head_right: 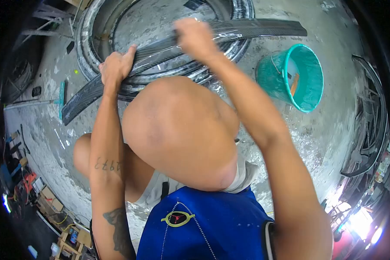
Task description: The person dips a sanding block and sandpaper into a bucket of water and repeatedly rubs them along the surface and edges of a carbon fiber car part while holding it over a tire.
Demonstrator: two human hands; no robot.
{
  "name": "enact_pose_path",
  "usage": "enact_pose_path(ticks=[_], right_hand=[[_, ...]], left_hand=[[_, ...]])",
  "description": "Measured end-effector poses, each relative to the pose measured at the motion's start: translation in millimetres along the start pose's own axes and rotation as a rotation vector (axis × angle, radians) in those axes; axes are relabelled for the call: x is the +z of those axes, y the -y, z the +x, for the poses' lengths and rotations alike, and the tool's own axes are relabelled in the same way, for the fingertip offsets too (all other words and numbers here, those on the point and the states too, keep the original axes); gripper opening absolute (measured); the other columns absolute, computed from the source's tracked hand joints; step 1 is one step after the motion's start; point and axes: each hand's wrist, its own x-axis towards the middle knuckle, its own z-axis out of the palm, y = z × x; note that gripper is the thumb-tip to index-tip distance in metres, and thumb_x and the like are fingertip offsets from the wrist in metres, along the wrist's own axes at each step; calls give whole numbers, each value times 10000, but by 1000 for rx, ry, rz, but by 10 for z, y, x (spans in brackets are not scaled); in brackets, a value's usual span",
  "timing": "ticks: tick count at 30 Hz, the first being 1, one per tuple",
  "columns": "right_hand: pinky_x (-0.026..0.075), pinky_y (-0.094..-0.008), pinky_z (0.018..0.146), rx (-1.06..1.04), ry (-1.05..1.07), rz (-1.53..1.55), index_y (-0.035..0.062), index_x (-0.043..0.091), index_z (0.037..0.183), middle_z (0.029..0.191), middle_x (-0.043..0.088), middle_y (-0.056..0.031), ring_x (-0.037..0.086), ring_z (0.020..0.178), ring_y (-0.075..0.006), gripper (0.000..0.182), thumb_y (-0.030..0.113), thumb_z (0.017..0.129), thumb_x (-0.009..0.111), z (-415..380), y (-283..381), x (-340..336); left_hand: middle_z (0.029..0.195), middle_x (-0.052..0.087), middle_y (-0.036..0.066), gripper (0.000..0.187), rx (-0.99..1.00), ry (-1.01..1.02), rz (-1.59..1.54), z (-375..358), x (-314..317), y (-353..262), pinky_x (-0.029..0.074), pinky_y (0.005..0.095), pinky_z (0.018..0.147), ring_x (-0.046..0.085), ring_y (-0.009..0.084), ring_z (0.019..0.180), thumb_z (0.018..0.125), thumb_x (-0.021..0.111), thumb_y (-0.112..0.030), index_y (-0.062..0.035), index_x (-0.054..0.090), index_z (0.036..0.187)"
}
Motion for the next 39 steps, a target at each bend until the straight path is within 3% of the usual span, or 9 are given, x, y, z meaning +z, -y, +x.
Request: enact_pose_path(ticks=[3, 9, 15, 18, 24, 26, 31, 36, 39], right_hand=[[498, -480, 897, -106, 99, 151, 25, 642, 1008, 1016, 663, -191, 623, 1005, -397, 183, 37, 836, 582, 40, 8, 11], [499, -461, 852, 308, -2, -74, 40, 655, 995, 990, 662, -186, 634, 968, -395, 129, 151, 949, 609, -234, -1445, -816], [502, -488, 860, -5, 91, -25, 40, 629, 922, 987, 656, -171, 621, 996, -378, 146, 65, 780, 610, 67, 309, 96], [499, -490, 868, -89, 115, 185, 34, 630, 921, 1003, 657, -171, 620, 1002, -376, 135, 61, 794, 596, 72, 148, -9], [522, -482, 838, 254, -4, -182, 64, 673, 924, 968, 678, -172, 647, 974, -382, 131, 94, 849, 571, -137, -1251, -717], [510, -496, 848, 373, 9, -129, 69, 676, 918, 961, 683, -168, 645, 974, -376, 154, 77, 798, 580, -163, -872, -593], [495, -464, 884, -81, 59, 199, 47, 648, 953, 984, 669, -148, 618, 1003, -371, 218, -6, 752, 583, -61, 388, 27], [496, -458, 939, 146, -221, -86, 32, 689, 1028, 1029, 676, -184, 621, 1041, -392, 297, 6, 745, 602, -491, -1280, -755], [502, -393, 858, 396, -465, 0, 20, 706, 1017, 995, 707, -138, 652, 947, -302, 240, 244, 939, 668, -1153, -1944, -1699]], left_hand=[[1251, 673, 251, 773, 5, 2, -10, -27, -9, -2, 256, 481, 1183, 585, 405, 1249, 910, 425, -693, -40, 732, 1187], [1248, 680, 234, 766, -18, 7, -18, -4, 14, 24, 273, 481, 1181, 578, 425, 1255, 905, 420, -694, -44, 763, 1119], [1276, 660, 249, 782, 26, 6, 28, 16, 10, -3, 252, 507, 1185, 594, 411, 1245, 924, 407, -695, -34, 734, 1182], [1289, 658, 237, 781, -2, 4, 28, 36, 5, -11, 257, 500, 1182, 585, 406, 1257, 915, 412, -701, -44, 735, 1186], [1268, 664, 250, 803, -56, -16, -12, -8, 8, -20, 305, 474, 1146, 568, 422, 1265, 904, 418, -701, -12, 726, 1179], [1256, 665, 258, 803, -28, -15, 15, -39, 21, -8, 312, 480, 1143, 575, 426, 1255, 906, 415, -700, -11, 726, 1177], [1224, 672, 277, 796, 12, -42, -7, 21, 47, 38, 321, 468, 1142, 589, 426, 1235, 907, 429, -707, -17, 738, 1155], [1205, 679, 273, 779, 4, -33, -10, 14, 16, -1, 299, 465, 1162, 592, 426, 1225, 904, 443, -716, -37, 757, 1122], [1128, 684, 316, 836, -1, -103, -19, 21, 49, 25, 326, 491, 1133, 617, 447, 1186, 927, 382, -729, 3, 766, 1049]])
